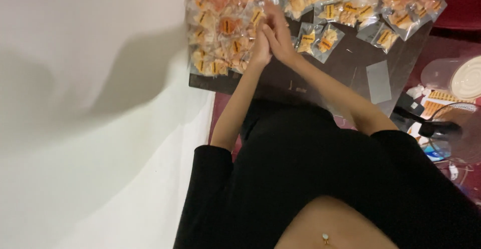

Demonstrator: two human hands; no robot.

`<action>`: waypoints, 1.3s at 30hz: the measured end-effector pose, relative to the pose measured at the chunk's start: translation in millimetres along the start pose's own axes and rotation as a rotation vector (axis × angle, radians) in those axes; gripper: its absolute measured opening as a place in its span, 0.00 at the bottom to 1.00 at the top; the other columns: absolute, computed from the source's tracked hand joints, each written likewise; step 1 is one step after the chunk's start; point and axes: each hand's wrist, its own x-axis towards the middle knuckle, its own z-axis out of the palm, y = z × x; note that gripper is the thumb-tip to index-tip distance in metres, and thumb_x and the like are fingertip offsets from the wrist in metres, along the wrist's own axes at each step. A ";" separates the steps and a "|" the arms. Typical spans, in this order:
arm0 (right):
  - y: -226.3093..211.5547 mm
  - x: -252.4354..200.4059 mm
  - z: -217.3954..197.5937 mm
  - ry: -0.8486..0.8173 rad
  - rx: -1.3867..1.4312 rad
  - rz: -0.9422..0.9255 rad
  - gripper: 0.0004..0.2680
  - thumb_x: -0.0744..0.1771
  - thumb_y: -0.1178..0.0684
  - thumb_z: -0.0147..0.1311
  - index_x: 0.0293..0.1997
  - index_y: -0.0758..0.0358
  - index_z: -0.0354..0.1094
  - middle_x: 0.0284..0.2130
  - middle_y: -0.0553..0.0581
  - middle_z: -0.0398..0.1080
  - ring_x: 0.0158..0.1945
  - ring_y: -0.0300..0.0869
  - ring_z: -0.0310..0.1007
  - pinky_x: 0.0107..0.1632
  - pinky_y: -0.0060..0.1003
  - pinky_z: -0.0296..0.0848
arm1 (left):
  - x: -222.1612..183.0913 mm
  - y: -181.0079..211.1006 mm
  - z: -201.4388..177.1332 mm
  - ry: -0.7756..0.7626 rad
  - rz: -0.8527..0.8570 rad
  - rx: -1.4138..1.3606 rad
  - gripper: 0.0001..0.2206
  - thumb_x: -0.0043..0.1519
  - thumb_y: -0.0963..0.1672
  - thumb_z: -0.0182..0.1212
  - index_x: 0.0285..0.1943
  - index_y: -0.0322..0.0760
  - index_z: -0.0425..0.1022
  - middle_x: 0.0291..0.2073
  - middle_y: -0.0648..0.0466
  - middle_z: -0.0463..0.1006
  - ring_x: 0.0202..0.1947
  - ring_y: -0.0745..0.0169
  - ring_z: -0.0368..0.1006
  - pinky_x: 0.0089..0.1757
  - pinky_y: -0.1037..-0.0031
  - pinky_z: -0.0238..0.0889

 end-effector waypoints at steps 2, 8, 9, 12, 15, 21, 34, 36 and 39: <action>14.2 -3.8 -1.7 -0.005 0.057 0.113 0.15 0.73 0.52 0.28 0.67 0.68 0.46 0.67 0.61 0.46 0.72 0.48 0.41 0.73 0.41 0.34 | 20.7 -26.6 11.1 -0.096 -0.099 -0.109 0.29 0.63 0.60 0.35 0.65 0.42 0.59 0.60 0.48 0.64 0.61 0.51 0.60 0.58 0.61 0.54; 69.4 -0.6 -71.2 -0.126 -0.492 0.481 0.28 0.66 0.29 0.15 0.67 0.47 0.54 0.67 0.62 0.45 0.71 0.55 0.35 0.63 0.63 0.31 | 49.9 -64.7 29.3 -0.619 -0.733 -0.788 0.32 0.57 0.63 0.39 0.52 0.41 0.70 0.45 0.48 0.73 0.46 0.53 0.68 0.47 0.66 0.58; 95.4 -10.9 -82.7 0.094 -0.437 0.432 0.21 0.68 0.35 0.24 0.61 0.53 0.57 0.60 0.61 0.52 0.64 0.52 0.47 0.60 0.53 0.45 | 45.1 -39.3 30.8 -0.549 -0.733 -0.675 0.29 0.60 0.59 0.40 0.60 0.41 0.65 0.56 0.47 0.66 0.57 0.52 0.60 0.53 0.64 0.55; 130.9 -24.2 -101.7 0.363 -0.415 0.481 0.13 0.69 0.43 0.40 0.54 0.59 0.59 0.49 0.59 0.57 0.47 0.47 0.61 0.49 0.41 0.62 | 48.4 -16.4 41.0 -0.331 -0.718 -0.483 0.24 0.63 0.53 0.43 0.67 0.42 0.61 0.62 0.47 0.65 0.65 0.53 0.58 0.54 0.67 0.56; 143.7 -20.2 -104.0 0.360 -0.501 0.744 0.13 0.66 0.42 0.51 0.48 0.56 0.60 0.47 0.56 0.54 0.43 0.47 0.62 0.46 0.49 0.59 | 61.8 -34.6 49.8 -0.169 -0.659 -0.232 0.22 0.63 0.49 0.43 0.65 0.43 0.64 0.56 0.52 0.73 0.58 0.57 0.67 0.46 0.74 0.62; 196.7 -23.8 -115.5 0.249 -0.620 0.869 0.12 0.64 0.40 0.53 0.30 0.54 0.57 0.37 0.55 0.53 0.44 0.51 0.56 0.44 0.49 0.53 | 61.0 -16.1 58.0 -0.213 -0.476 0.091 0.23 0.57 0.51 0.49 0.59 0.40 0.69 0.52 0.51 0.75 0.51 0.57 0.73 0.44 0.73 0.61; 4.3 16.1 -133.3 0.193 0.388 0.847 0.07 0.69 0.48 0.45 0.36 0.52 0.68 0.31 0.45 0.69 0.38 0.32 0.71 0.38 0.24 0.66 | 47.2 -4.4 63.0 -0.296 0.342 0.579 0.16 0.66 0.52 0.42 0.59 0.50 0.67 0.35 0.55 0.82 0.09 0.70 0.53 0.19 0.77 0.47; -12.4 16.6 -136.7 0.204 0.148 0.711 0.04 0.69 0.49 0.47 0.40 0.53 0.64 0.36 0.46 0.66 0.41 0.35 0.67 0.44 0.29 0.65 | 44.7 1.6 62.7 -0.297 0.249 0.481 0.20 0.63 0.54 0.46 0.58 0.43 0.68 0.41 0.51 0.80 0.29 0.62 0.65 0.34 0.72 0.59; -25.0 15.0 -143.3 0.183 -0.110 0.622 0.08 0.67 0.49 0.52 0.48 0.53 0.59 0.45 0.51 0.62 0.48 0.42 0.62 0.51 0.38 0.63 | 39.4 20.8 57.1 -0.348 -0.006 0.362 0.35 0.55 0.59 0.50 0.62 0.31 0.62 0.55 0.43 0.70 0.55 0.49 0.69 0.54 0.63 0.64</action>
